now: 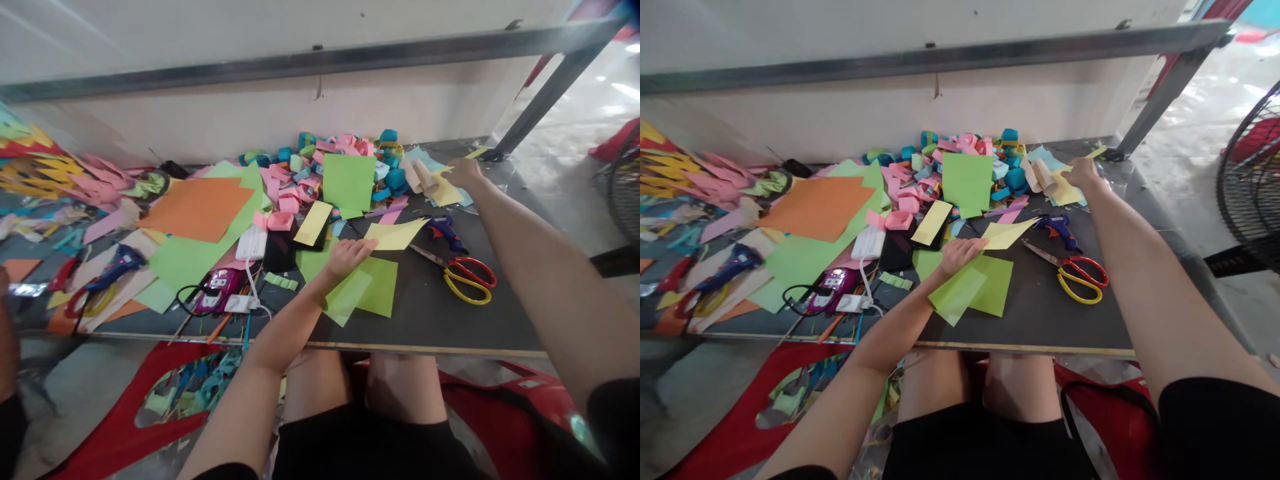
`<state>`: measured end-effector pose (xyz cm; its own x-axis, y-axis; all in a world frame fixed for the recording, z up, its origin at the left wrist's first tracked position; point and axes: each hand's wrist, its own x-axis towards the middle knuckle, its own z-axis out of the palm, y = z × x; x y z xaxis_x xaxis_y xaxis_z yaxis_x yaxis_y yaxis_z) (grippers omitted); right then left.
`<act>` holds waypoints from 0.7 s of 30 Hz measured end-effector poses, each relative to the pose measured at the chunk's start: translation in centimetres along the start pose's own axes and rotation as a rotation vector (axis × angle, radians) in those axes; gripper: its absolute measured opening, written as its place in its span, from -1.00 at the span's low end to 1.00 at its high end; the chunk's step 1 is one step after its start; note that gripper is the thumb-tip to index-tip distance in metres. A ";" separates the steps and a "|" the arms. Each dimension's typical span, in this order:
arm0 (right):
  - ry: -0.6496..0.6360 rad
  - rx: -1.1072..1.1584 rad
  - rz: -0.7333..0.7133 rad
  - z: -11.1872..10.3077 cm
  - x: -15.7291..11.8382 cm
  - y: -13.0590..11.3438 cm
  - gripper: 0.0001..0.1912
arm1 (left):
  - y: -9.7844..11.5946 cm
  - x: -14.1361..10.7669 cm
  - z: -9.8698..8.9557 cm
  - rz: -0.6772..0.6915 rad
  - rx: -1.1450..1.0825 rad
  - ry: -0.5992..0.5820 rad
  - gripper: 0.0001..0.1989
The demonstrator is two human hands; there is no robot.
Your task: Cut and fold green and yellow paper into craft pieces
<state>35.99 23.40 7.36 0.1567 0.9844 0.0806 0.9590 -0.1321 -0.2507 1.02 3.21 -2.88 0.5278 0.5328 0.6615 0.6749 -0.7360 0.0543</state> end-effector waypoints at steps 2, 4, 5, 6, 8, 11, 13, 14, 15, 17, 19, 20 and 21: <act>0.110 0.052 0.019 -0.6 -1.4 -1.0 -0.54 | 0.5 0.4 0.0 -0.037 -0.029 -0.063 -0.67; 0.275 0.124 0.039 -1.6 -3.7 -2.0 -0.54 | 1.0 0.9 -0.1 -0.040 -0.050 -0.135 -0.66; 0.362 0.169 0.043 -2.1 -5.4 -2.5 -0.52 | 1.3 1.1 -0.2 -0.033 -0.060 -0.161 -0.66; 0.435 0.208 0.016 -2.6 -7.5 -2.9 -0.50 | 1.5 1.3 -0.2 -0.023 -0.066 -0.177 -0.66; 0.700 0.459 -0.146 -3.2 -12.8 -3.9 -0.57 | 1.9 1.5 -0.3 -0.016 -0.072 -0.185 -0.67; 0.968 0.651 -0.617 -2.9 -22.0 -5.7 -0.59 | 2.0 1.4 -0.2 -0.012 -0.098 -0.171 -0.66; 0.625 0.505 -1.086 -1.6 -27.3 -7.3 -0.62 | 1.9 1.3 0.0 0.011 -0.104 -0.146 -0.66; 0.420 0.382 -1.255 -0.7 -29.4 -8.2 -0.60 | 1.8 1.2 0.1 0.013 -0.097 -0.127 -0.65; 0.247 0.285 -1.322 0.3 -31.1 -8.9 -0.54 | 1.7 1.1 0.2 -0.004 -0.087 -0.102 -0.64; 0.072 0.195 -1.309 2.5 -33.2 -10.0 -0.50 | 1.4 0.9 0.5 -0.102 -0.080 -0.042 -0.62; 0.051 0.133 -1.325 4.5 -33.8 -10.1 -0.56 | 1.0 0.8 0.9 -0.229 -0.114 0.025 -0.59; 0.062 0.106 -1.326 5.2 -33.7 -9.7 -0.57 | 0.8 0.8 1.1 -0.284 -0.143 0.063 -0.56; 0.078 0.086 -1.312 5.8 -33.4 -9.1 -0.57 | 0.5 0.7 1.2 -0.334 -0.175 0.109 -0.53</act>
<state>20.68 -7.63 1.33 -0.8571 0.3645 0.3641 0.3899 0.9208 -0.0041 2.32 3.75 -3.30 0.2298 0.7142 0.6612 0.6968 -0.5950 0.4005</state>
